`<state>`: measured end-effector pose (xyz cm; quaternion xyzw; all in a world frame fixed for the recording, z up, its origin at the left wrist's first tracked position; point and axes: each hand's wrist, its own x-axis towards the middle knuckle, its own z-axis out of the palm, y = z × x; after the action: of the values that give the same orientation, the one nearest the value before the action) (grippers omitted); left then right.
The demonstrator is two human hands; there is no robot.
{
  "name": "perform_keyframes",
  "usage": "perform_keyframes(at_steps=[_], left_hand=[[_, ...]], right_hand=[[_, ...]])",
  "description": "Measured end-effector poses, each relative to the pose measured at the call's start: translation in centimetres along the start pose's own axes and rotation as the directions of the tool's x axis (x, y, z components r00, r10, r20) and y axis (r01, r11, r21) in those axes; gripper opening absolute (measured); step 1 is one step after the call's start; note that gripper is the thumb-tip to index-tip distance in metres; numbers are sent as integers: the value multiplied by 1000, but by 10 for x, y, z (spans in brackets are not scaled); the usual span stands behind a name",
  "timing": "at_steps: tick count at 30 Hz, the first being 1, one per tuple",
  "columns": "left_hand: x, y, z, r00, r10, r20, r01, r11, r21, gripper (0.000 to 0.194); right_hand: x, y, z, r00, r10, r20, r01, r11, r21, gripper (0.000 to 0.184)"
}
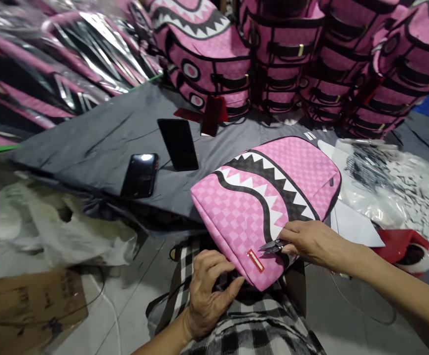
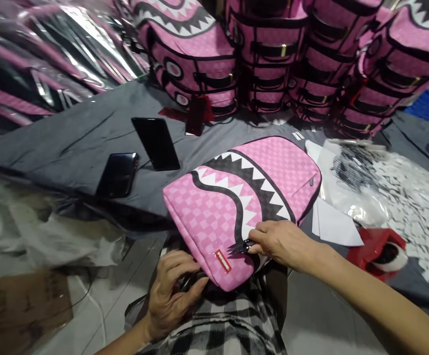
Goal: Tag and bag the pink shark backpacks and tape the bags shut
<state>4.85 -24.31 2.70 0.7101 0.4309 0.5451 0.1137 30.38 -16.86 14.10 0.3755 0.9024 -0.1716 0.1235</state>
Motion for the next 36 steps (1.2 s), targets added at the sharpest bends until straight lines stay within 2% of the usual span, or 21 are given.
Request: perform_keyframes(at_steps=[3, 7, 13, 18, 21, 25, 30, 36], left_hand=[[5, 8, 4, 985, -169, 36, 169, 986, -3, 37], [7, 15, 8, 897, -397, 194, 403, 915, 10, 57], [9, 18, 8, 744, -599, 296, 606, 791, 77, 54], [7, 18, 9, 624, -693, 361, 717, 691, 88, 52], [7, 18, 10, 573, -708, 414, 770, 638, 26, 47], [7, 17, 13, 557, -710, 431, 806, 587, -76, 43], [4, 14, 16, 591, -692, 414, 794, 590, -147, 42], [4, 14, 15, 587, -684, 433, 802, 564, -196, 39]], right_hand=[[16, 7, -11, 997, -47, 57, 50, 997, -53, 33], [29, 8, -16, 989, -103, 111, 113, 989, -92, 32], [40, 11, -15, 979, -154, 137, 169, 979, -112, 35], [40, 16, -15, 969, -210, 128, 219, 974, -62, 39], [40, 17, -14, 963, -233, 137, 240, 970, -44, 41], [41, 18, -14, 958, -241, 155, 248, 968, -28, 47], [44, 19, -16, 954, -247, 172, 246, 969, 23, 62], [47, 17, -17, 950, -248, 191, 251, 968, 9, 69]])
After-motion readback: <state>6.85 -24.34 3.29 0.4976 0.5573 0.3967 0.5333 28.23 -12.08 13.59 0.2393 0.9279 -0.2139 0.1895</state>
